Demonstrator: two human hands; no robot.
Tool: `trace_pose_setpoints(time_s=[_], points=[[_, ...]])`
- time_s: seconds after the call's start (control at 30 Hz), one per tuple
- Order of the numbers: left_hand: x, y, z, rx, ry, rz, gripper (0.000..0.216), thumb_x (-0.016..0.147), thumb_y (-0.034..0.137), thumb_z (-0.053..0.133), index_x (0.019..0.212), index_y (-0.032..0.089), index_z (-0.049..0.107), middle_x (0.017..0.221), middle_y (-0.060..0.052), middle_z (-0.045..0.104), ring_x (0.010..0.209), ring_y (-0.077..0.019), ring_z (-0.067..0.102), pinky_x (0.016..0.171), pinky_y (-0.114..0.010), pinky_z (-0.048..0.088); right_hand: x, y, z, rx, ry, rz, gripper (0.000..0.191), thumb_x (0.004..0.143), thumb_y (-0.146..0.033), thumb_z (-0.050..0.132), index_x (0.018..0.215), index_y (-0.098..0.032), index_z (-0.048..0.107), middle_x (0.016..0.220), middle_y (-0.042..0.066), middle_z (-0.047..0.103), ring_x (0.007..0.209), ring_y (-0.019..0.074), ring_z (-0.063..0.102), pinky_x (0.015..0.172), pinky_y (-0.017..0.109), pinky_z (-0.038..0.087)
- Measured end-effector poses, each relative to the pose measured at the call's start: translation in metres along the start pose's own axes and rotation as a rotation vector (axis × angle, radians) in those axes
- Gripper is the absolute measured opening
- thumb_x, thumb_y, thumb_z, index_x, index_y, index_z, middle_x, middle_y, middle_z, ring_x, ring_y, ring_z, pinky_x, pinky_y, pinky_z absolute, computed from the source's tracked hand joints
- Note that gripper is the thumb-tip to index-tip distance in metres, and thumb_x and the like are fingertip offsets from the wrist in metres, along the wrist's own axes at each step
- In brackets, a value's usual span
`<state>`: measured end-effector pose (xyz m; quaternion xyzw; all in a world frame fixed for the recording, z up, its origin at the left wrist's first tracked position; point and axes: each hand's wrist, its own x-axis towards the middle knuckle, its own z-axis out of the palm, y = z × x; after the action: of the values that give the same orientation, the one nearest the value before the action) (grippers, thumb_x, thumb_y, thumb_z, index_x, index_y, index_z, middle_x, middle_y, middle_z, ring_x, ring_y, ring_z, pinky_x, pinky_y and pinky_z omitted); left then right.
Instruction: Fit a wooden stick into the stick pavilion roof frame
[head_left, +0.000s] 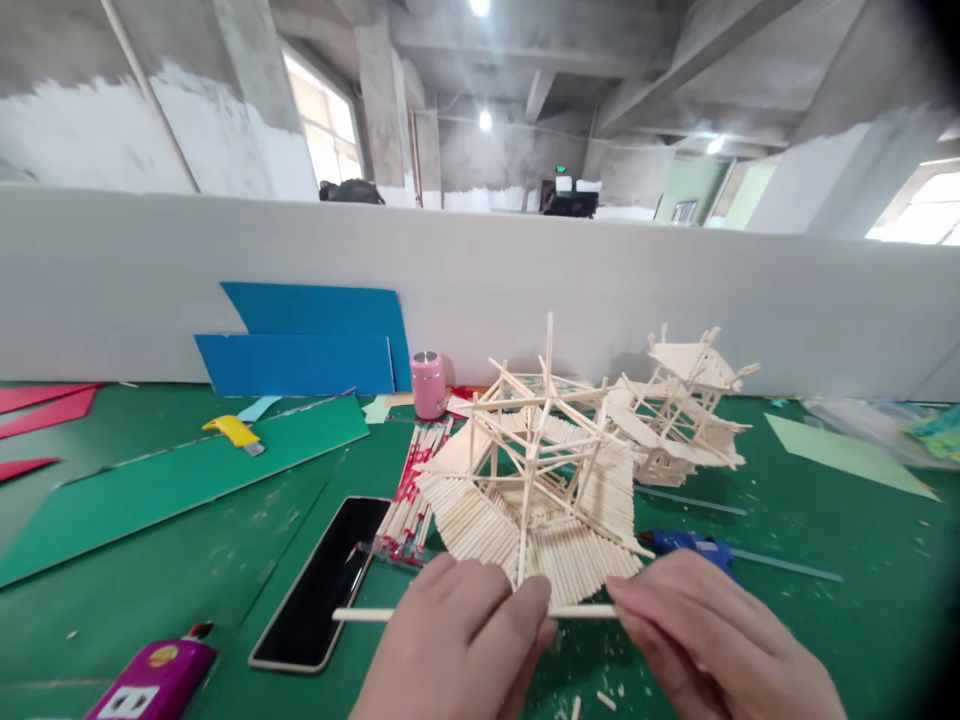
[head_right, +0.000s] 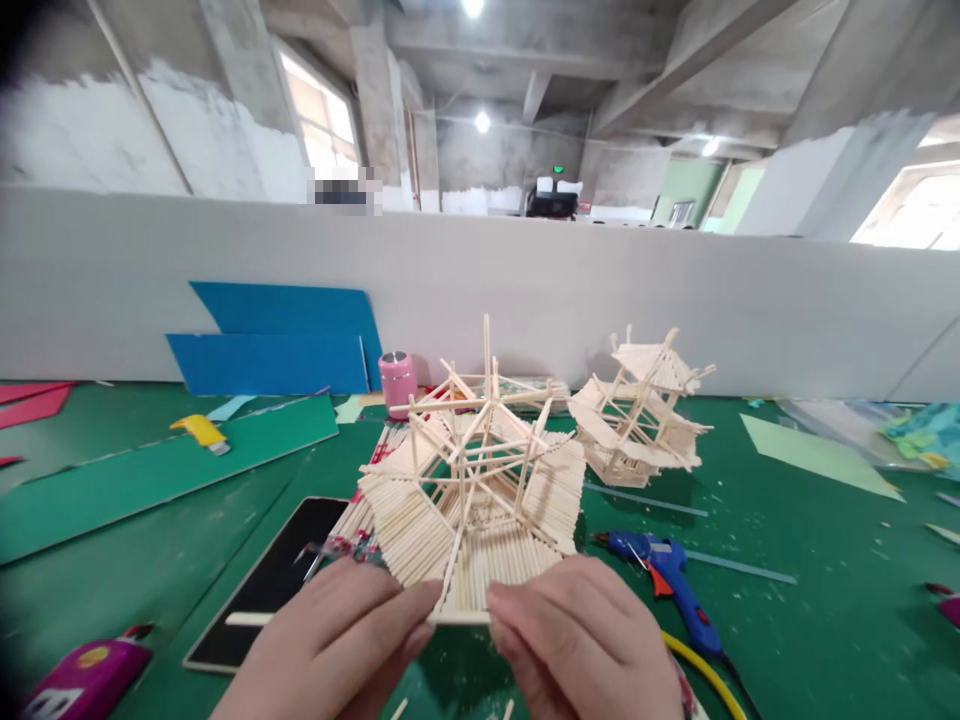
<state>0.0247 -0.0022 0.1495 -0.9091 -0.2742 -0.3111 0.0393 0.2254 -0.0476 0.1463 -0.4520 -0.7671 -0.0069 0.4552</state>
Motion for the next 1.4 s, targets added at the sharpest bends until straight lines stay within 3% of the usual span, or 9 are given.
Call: trace_pose_setpoints(time_s=[0.17, 0.23, 0.33, 0.43, 0.53, 0.8, 1.07, 1.17, 1.4], points=[[0.016, -0.006, -0.006, -0.068, 0.071, -0.196, 0.02, 0.086, 0.018, 0.037, 0.096, 0.018, 0.055, 0.068, -0.003, 0.055, 0.061, -0.0169, 0.05, 0.058, -0.03, 0.04, 0.001, 0.034, 0.001, -0.038, 0.303, 0.348, 0.016, 0.082, -0.029, 0.05, 0.094, -0.029, 0.062, 0.077, 0.001, 0.064, 0.06, 0.015, 0.061, 0.052, 0.025, 0.051], [0.016, -0.011, -0.006, -0.118, 0.097, -0.242, 0.019, 0.085, 0.015, 0.041, 0.099, 0.019, 0.053, 0.074, -0.004, 0.056, 0.067, -0.018, 0.051, 0.062, -0.031, 0.04, -0.01, 0.058, 0.006, -0.069, 0.251, 0.463, 0.021, 0.082, -0.034, 0.05, 0.098, -0.026, 0.06, 0.089, 0.003, 0.065, 0.075, 0.0171, 0.063, 0.06, 0.024, 0.052], [0.015, -0.019, -0.001, -0.144, 0.1, -0.234, 0.021, 0.083, 0.013, 0.044, 0.1, 0.021, 0.053, 0.078, -0.004, 0.057, 0.069, -0.0187, 0.051, 0.062, -0.031, 0.041, -0.029, 0.084, 0.015, -0.073, 0.068, 0.592, 0.032, 0.082, -0.04, 0.048, 0.11, -0.026, 0.055, 0.11, 0.006, 0.06, 0.089, 0.0197, 0.061, 0.069, 0.029, 0.053], [0.016, -0.027, 0.007, -0.142, 0.087, -0.183, 0.023, 0.082, 0.013, 0.046, 0.102, 0.021, 0.053, 0.077, -0.004, 0.057, 0.067, -0.0191, 0.052, 0.059, -0.032, 0.043, -0.043, 0.091, 0.023, 0.033, -0.025, 0.705, 0.041, 0.084, -0.044, 0.042, 0.121, -0.026, 0.048, 0.122, 0.007, 0.054, 0.108, 0.0228, 0.053, 0.081, 0.035, 0.05], [0.021, -0.031, 0.011, -0.157, 0.098, -0.136, 0.026, 0.083, 0.013, 0.046, 0.106, 0.021, 0.052, 0.078, -0.005, 0.058, 0.067, -0.0196, 0.053, 0.057, -0.033, 0.044, -0.047, 0.087, 0.026, 0.124, -0.032, 0.802, 0.044, 0.085, -0.047, 0.037, 0.123, -0.027, 0.047, 0.126, 0.006, 0.052, 0.115, 0.0222, 0.047, 0.09, 0.037, 0.044], [0.024, -0.035, 0.014, -0.166, 0.116, -0.11, 0.022, 0.083, 0.011, 0.044, 0.1, 0.02, 0.054, 0.08, -0.006, 0.06, 0.069, -0.0201, 0.055, 0.057, -0.035, 0.047, -0.052, 0.084, 0.026, -0.019, -0.066, 0.586, 0.034, 0.083, -0.041, 0.044, 0.107, -0.024, 0.063, 0.114, 0.008, 0.059, 0.105, 0.0209, 0.055, 0.087, 0.029, 0.046], [0.022, -0.042, -0.002, -0.125, 0.125, -0.1, 0.02, 0.084, 0.014, 0.043, 0.099, 0.018, 0.055, 0.075, -0.006, 0.056, 0.065, -0.0189, 0.052, 0.055, -0.032, 0.045, -0.063, 0.076, 0.021, -0.189, -0.043, 0.43, 0.03, 0.082, -0.038, 0.049, 0.106, -0.027, 0.062, 0.109, 0.006, 0.063, 0.099, 0.0214, 0.06, 0.075, 0.025, 0.053], [0.026, -0.043, -0.014, -0.079, 0.123, -0.061, 0.017, 0.084, 0.014, 0.043, 0.095, 0.017, 0.056, 0.071, -0.005, 0.057, 0.062, -0.0177, 0.052, 0.054, -0.031, 0.043, -0.048, 0.068, 0.009, -0.223, 0.072, 0.425, 0.026, 0.083, -0.034, 0.048, 0.106, -0.028, 0.059, 0.106, 0.003, 0.064, 0.093, 0.018, 0.062, 0.069, 0.021, 0.054], [0.046, -0.046, -0.025, 0.103, 0.104, 0.034, 0.016, 0.087, 0.018, 0.042, 0.089, 0.015, 0.057, 0.067, -0.003, 0.059, 0.058, -0.0168, 0.051, 0.052, -0.03, 0.038, 0.015, 0.038, 0.001, -0.003, 0.225, 0.296, 0.021, 0.083, -0.024, 0.052, 0.103, -0.029, 0.057, 0.101, 0.0, 0.058, 0.092, 0.0125, 0.054, 0.075, 0.019, 0.045]])
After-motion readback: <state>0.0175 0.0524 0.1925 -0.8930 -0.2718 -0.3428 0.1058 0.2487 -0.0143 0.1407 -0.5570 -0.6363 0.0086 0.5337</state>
